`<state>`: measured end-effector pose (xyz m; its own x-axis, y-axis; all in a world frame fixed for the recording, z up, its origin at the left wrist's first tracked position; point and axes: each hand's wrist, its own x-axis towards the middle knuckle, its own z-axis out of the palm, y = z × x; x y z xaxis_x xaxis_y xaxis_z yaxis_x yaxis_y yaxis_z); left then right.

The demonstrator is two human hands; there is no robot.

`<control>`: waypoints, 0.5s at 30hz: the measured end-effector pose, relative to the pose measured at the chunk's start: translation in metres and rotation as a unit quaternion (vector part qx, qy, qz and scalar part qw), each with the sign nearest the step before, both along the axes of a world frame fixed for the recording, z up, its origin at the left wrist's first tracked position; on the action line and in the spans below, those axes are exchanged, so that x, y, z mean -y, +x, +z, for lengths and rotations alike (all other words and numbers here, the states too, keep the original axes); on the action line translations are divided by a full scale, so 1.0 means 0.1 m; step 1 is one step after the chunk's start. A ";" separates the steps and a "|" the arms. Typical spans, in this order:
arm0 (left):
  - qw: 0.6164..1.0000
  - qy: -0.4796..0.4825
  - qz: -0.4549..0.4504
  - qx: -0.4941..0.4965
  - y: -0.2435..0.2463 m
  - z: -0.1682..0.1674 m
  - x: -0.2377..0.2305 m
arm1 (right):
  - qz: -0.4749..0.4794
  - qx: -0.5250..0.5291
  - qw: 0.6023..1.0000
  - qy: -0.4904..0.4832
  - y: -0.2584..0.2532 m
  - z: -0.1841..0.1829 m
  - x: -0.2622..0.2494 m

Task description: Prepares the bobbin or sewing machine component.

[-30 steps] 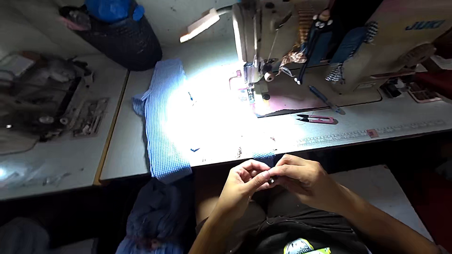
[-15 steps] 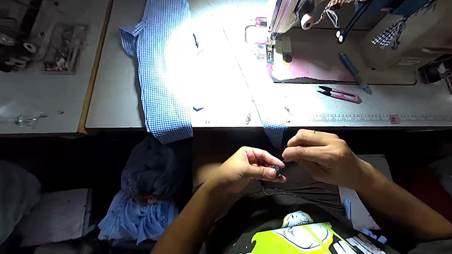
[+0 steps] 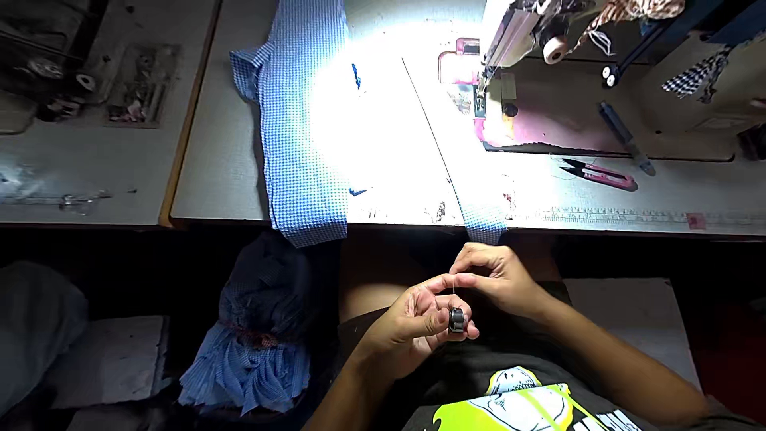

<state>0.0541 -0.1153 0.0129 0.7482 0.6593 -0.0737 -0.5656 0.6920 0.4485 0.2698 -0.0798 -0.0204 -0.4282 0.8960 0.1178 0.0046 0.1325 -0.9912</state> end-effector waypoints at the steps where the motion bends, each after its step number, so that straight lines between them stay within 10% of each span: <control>1: 0.999 -0.033 0.037 -0.003 -0.01 -0.01 0.04 | -0.003 -0.013 0.999 -0.044 -0.06 -0.13 0.00; 8: 0.874 -0.275 0.389 -0.091 -0.16 -0.38 -0.25 | 0.068 0.266 0.954 -0.116 -0.06 -0.30 0.04; 15: 0.821 -0.203 0.459 -0.273 -0.16 -0.66 -1.02 | -0.019 0.108 0.985 0.137 0.51 0.51 -0.01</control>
